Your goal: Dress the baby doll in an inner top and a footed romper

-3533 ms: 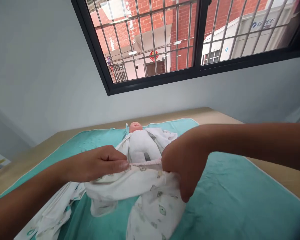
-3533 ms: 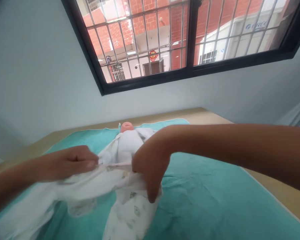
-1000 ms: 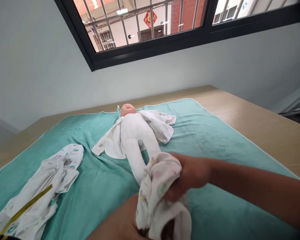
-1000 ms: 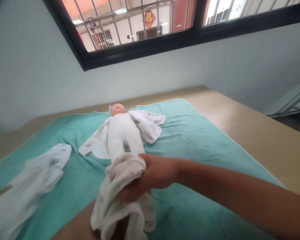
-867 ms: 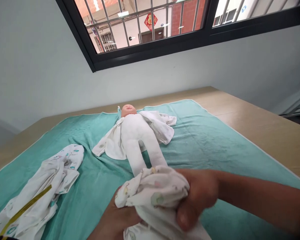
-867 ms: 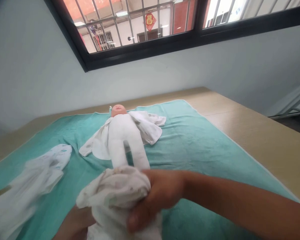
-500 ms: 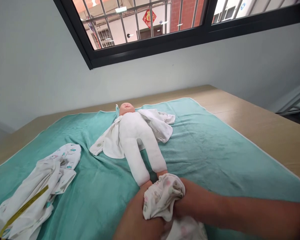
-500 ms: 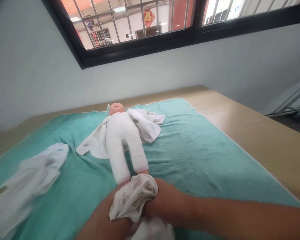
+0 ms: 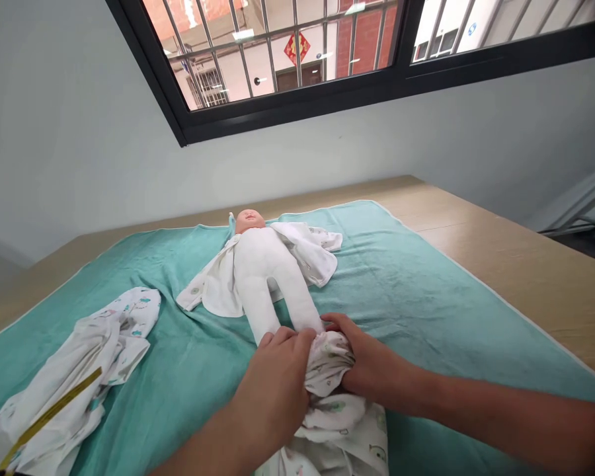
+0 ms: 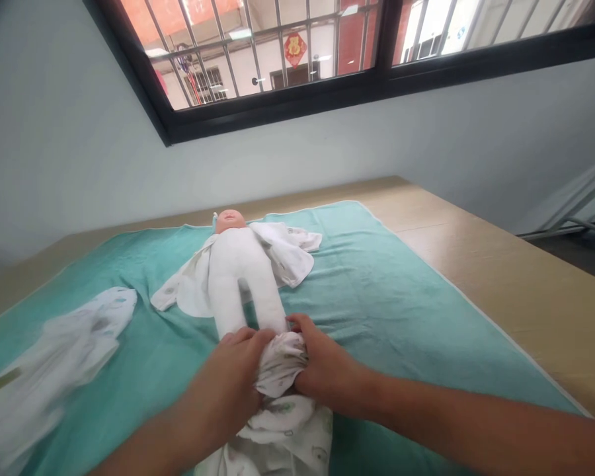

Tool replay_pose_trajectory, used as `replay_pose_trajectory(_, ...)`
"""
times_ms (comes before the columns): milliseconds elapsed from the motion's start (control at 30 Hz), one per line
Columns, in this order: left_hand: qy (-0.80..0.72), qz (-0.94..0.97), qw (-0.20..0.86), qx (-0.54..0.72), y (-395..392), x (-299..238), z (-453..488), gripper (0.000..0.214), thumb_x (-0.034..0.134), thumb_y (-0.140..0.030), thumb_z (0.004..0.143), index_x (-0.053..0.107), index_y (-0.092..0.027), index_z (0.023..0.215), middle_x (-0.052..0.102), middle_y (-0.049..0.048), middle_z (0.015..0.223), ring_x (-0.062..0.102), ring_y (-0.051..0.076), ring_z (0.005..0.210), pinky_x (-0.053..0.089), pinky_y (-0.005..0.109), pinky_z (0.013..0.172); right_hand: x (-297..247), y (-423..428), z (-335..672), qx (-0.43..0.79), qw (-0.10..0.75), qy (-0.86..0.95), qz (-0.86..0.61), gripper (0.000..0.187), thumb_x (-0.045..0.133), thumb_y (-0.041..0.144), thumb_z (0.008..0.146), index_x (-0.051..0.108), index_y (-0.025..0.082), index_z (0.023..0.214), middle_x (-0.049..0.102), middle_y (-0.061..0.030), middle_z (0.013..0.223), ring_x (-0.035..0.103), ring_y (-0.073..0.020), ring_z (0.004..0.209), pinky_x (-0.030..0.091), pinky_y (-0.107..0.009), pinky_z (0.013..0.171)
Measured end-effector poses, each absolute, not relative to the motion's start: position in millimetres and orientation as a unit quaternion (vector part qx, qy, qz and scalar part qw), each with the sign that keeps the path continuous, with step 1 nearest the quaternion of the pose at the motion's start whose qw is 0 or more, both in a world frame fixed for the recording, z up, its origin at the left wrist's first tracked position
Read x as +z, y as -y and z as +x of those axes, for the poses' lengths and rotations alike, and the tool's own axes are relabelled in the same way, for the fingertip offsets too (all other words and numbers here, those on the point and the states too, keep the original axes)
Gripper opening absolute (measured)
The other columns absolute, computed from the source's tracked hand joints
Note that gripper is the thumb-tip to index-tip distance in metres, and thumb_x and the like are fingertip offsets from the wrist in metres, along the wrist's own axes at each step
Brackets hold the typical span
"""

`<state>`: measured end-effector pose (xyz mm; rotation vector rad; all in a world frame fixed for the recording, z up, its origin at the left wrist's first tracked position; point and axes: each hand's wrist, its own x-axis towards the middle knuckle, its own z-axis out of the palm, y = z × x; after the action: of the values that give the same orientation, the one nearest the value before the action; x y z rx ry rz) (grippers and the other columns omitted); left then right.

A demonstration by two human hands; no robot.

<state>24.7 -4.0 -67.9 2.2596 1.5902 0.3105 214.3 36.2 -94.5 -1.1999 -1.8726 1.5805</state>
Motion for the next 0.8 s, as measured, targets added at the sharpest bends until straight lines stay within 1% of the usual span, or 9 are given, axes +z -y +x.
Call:
replay_pose_trajectory(133, -0.521, 0.744, 0.320, 0.269, 9, -64, 18, 0.054, 0.052, -0.003, 0.073, 0.054, -0.026, 0.122, 0.062, 0.0053, 0.112, 0.057, 0.022, 0.102, 0.046, 0.034, 0.088, -76, -38, 216, 0.538, 0.246, 0.712, -0.378, 0.085, 0.074, 0.024, 0.067, 0.031, 0.025, 0.139, 0.063, -0.0052, 0.113, 0.063, -0.0209, 0.092, 0.049, -0.030, 0.079)
replay_pose_trajectory(233, -0.499, 0.709, 0.366, 0.338, 4, -56, 15, 0.042, 0.050, -0.005, 0.079, 0.062, -0.025, 0.113, 0.055, 0.0066, 0.125, 0.054, 0.022, 0.112, 0.045, 0.033, 0.095, -62, -51, 219, 0.511, 0.245, 0.754, -0.333, 0.064, 0.073, 0.023, 0.069, 0.049, 0.026, 0.128, 0.065, -0.0026, 0.112, 0.062, -0.0218, 0.096, 0.048, -0.029, 0.080)
replay_pose_trajectory(333, -0.518, 0.675, 0.365, 0.377, -9, -53, 14, 0.045, 0.054, -0.004, 0.074, 0.065, -0.026, 0.112, 0.035, 0.0040, 0.149, 0.038, 0.026, 0.134, 0.038, 0.035, 0.106, -61, -69, 216, 0.557, 0.246, 0.725, -0.321, 0.035, 0.068, 0.018, 0.070, 0.064, 0.021, 0.105, 0.069, -0.0008, 0.100, 0.063, -0.0212, 0.090, 0.050, -0.029, 0.075)
replay_pose_trajectory(367, -0.524, 0.663, 0.378, 0.379, -13, -53, 14, 0.049, 0.055, -0.004, 0.071, 0.064, -0.026, 0.114, 0.034, 0.0032, 0.150, 0.037, 0.027, 0.135, 0.038, 0.036, 0.107, -63, -75, 214, 0.580, 0.249, 0.704, -0.324, 0.030, 0.064, 0.016, 0.070, 0.066, 0.020, 0.099, 0.070, -0.0008, 0.096, 0.063, -0.0212, 0.088, 0.050, -0.029, 0.074)
replay_pose_trajectory(433, -0.533, 0.631, 0.413, 0.383, -22, -53, 16, 0.055, 0.053, -0.004, 0.069, 0.062, -0.025, 0.119, 0.050, 0.0048, 0.140, 0.050, 0.026, 0.124, 0.043, 0.036, 0.100, -70, -84, 209, 0.618, 0.250, 0.663, -0.339, 0.025, 0.060, 0.015, 0.069, 0.067, 0.017, 0.093, 0.071, -0.0020, 0.093, 0.064, -0.0221, 0.086, 0.051, -0.031, 0.074)
replay_pose_trajectory(500, -0.550, 0.596, 0.425, 0.403, -28, -52, 18, 0.053, 0.052, -0.005, 0.069, 0.062, -0.022, 0.118, 0.065, 0.0045, 0.118, 0.060, 0.023, 0.106, 0.048, 0.035, 0.092, -76, -88, 206, 0.637, 0.256, 0.634, -0.356, 0.027, 0.060, 0.019, 0.071, 0.068, 0.016, 0.097, 0.071, -0.0039, 0.096, 0.064, -0.0239, 0.090, 0.051, -0.035, 0.078)
replay_pose_trajectory(567, -0.564, 0.564, 0.418, 0.436, -29, -51, 20, 0.046, 0.056, -0.007, 0.067, 0.063, -0.020, 0.111, 0.069, 0.0028, 0.107, 0.063, 0.022, 0.098, 0.049, 0.033, 0.088, -77, -87, 204, 0.640, 0.273, 0.612, -0.377, 0.037, 0.064, 0.023, 0.072, 0.065, 0.017, 0.108, 0.069, -0.0050, 0.106, 0.063, -0.0255, 0.099, 0.050, -0.037, 0.085)
replay_pose_trajectory(667, -0.560, 0.529, 0.434, 0.468, -27, -49, 22, 0.047, 0.063, -0.008, 0.061, 0.062, -0.020, 0.106, 0.068, 0.0024, 0.109, 0.062, 0.023, 0.101, 0.048, 0.031, 0.087, -72, -80, 205, 0.653, 0.281, 0.573, -0.407, 0.060, 0.069, 0.021, 0.069, 0.053, 0.024, 0.126, 0.063, -0.0048, 0.121, 0.058, -0.0262, 0.110, 0.047, -0.039, 0.092)
replay_pose_trajectory(800, -0.556, 0.478, 0.492, 0.469, -23, -42, 22, 0.052, 0.068, -0.011, 0.058, 0.061, -0.020, 0.109, 0.069, 0.0023, 0.104, 0.063, 0.024, 0.097, 0.050, 0.030, 0.081, -62, -71, 201, 0.694, 0.291, 0.533, -0.388, 0.061, 0.067, 0.025, 0.073, 0.049, 0.027, 0.131, 0.061, -0.0050, 0.125, 0.059, -0.0252, 0.110, 0.048, -0.038, 0.090)
